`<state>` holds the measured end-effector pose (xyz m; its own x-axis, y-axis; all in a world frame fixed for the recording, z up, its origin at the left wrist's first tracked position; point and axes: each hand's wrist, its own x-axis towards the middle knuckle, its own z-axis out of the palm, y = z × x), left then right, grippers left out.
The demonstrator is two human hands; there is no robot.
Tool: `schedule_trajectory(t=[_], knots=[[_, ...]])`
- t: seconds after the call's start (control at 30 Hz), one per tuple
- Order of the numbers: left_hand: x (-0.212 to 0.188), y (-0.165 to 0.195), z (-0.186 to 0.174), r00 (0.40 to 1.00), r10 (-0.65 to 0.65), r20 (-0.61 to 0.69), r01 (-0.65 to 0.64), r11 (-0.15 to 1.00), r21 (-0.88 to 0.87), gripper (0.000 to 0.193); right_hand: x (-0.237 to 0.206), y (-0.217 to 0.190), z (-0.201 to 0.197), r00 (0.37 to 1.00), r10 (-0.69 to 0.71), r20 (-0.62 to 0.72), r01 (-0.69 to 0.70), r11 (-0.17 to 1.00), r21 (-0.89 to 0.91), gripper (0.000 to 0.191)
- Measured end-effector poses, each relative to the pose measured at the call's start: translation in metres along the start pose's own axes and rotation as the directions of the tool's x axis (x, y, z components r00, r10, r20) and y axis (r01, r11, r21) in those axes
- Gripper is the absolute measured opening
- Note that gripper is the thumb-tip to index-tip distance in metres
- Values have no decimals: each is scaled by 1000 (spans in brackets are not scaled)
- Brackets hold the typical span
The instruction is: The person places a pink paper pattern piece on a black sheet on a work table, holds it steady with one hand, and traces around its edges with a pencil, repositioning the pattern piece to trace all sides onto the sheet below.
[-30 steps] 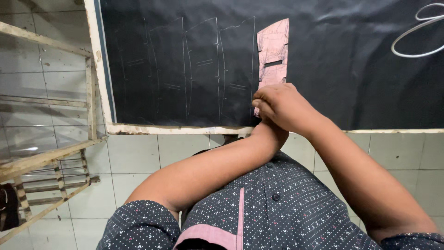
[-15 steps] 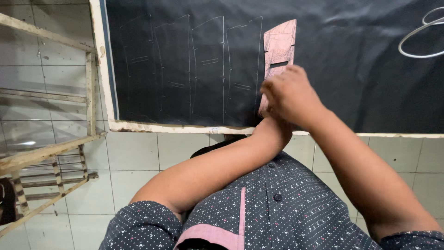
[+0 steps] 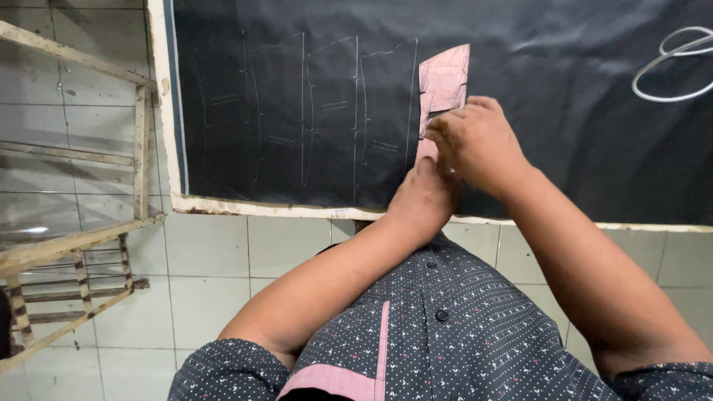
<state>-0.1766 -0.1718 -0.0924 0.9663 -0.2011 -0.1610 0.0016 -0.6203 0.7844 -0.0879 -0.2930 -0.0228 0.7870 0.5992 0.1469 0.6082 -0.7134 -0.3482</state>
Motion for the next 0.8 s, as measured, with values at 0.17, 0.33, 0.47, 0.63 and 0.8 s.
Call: schedule_trajectory(t=[0.17,0.33,0.47,0.63,0.8], knots=[[6,-1,-22,963,260,75,-270,936,226,36,6,0,2,985,161,56,-169,968,187,15],[12,-2,-27,957,272,96,-287,929,234,36,18,13,9,1000,5,-9,-4,997,82,11],[12,-3,-27,943,333,-7,-322,915,245,40,36,30,10,993,-41,-109,44,999,22,11],[22,-2,-27,956,295,-10,-285,931,230,49,45,39,4,990,-30,-135,31,999,5,11],[27,1,-27,966,259,19,-256,934,249,42,57,41,0,996,85,1,-84,988,130,14]])
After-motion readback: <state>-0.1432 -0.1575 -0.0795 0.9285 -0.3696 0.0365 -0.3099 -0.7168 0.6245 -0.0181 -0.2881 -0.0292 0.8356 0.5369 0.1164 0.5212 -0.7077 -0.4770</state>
